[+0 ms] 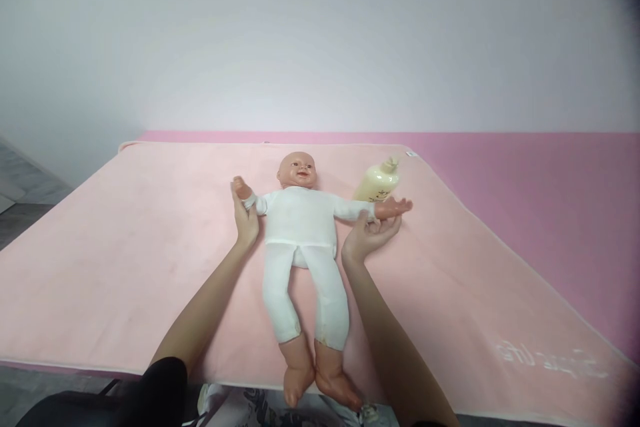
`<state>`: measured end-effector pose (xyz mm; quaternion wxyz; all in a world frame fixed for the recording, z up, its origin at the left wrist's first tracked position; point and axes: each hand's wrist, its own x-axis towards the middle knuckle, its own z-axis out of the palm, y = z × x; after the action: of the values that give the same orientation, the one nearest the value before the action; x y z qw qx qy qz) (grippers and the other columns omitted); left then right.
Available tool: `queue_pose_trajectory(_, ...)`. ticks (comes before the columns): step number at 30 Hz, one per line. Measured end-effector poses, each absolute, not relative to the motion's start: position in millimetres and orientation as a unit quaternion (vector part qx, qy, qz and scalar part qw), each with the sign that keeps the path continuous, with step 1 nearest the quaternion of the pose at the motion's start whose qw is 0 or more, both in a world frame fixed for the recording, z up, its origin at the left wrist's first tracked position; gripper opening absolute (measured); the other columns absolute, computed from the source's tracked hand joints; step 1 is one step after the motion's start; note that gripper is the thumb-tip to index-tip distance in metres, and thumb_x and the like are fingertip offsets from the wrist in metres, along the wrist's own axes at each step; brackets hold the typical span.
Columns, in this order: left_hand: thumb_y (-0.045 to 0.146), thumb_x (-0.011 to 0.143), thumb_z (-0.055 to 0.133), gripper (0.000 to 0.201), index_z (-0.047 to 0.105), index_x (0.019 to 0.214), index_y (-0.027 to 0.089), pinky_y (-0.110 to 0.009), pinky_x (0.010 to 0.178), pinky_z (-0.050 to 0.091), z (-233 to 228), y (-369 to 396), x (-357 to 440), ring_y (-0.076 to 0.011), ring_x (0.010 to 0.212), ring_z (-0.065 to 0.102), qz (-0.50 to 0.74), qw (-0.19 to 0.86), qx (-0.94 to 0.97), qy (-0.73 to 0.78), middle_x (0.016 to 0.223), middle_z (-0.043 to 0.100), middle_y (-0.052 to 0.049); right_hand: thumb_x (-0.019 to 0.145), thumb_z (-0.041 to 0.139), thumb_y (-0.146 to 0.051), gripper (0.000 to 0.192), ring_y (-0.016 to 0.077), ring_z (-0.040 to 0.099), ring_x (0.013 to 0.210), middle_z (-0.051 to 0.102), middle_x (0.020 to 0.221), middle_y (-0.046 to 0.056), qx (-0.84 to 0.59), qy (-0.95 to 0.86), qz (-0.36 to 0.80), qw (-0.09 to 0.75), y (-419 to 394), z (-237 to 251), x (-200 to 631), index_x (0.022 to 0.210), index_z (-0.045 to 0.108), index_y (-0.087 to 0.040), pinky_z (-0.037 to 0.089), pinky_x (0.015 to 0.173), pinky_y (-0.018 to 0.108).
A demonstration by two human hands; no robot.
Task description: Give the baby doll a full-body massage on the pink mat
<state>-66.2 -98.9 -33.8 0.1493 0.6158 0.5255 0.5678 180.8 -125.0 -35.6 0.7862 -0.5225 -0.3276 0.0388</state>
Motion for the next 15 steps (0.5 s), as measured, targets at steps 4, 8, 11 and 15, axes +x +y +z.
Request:
queue_pose_trajectory(4, 0.012, 0.087, 0.041, 0.060, 0.042, 0.142, 0.034, -0.051, 0.111, 0.032, -24.9, -105.4, -53.1, -0.0284, 0.133, 0.040, 0.443, 0.075, 0.698, 0.558, 0.149, 0.040, -0.007, 0.084, 0.047, -0.019, 0.040, 0.0207, 0.059, 0.114, 0.063, 0.120, 0.008, -0.532, -0.464, -0.011, 0.708, -125.7, -43.8, 170.3, 0.121, 0.063, -0.023, 0.047, 0.099, 0.043)
queue_pose_trajectory(8, 0.011, 0.089, 0.039, 0.054, 0.055, 0.131, 0.040, -0.056, 0.106, 0.031, -24.3, -105.6, -48.1, -0.0316, 0.128, 0.042, 0.365, 0.020, 0.747, 0.556, 0.146, 0.045, -0.005, 0.077, 0.038, -0.003, 0.048, 0.0176, 0.060, 0.102, 0.069, 0.107, 0.003, -0.496, -0.631, -0.067, 0.593, -124.9, -45.9, 170.4, 0.093, 0.075, -0.030, 0.048, 0.092, 0.040)
queue_pose_trajectory(11, 0.010, 0.089, 0.037, 0.055, 0.054, 0.133, 0.040, -0.054, 0.107, 0.031, -26.9, -104.5, -49.8, -0.0308, 0.130, 0.040, 0.366, 0.008, 0.757, 0.542, 0.145, 0.045, -0.005, 0.071, 0.039, 0.001, 0.054, 0.0183, 0.058, 0.103, 0.069, 0.109, 0.002, -0.517, -0.659, -0.076, 0.541, -125.7, -42.3, 172.9, 0.095, 0.075, -0.032, 0.047, 0.090, 0.040)
queue_pose_trajectory(15, 0.008, 0.088, 0.036, 0.057, 0.051, 0.135, 0.037, -0.051, 0.109, 0.032, -27.0, -105.4, -52.2, -0.0287, 0.130, 0.038, 0.369, 0.008, 0.763, 0.530, 0.143, 0.046, -0.006, 0.072, 0.039, 0.001, 0.055, 0.0192, 0.057, 0.104, 0.069, 0.111, 0.003, -0.519, -0.660, -0.066, 0.539, -126.4, -40.9, 173.2, 0.098, 0.074, -0.032, 0.046, 0.092, 0.041)
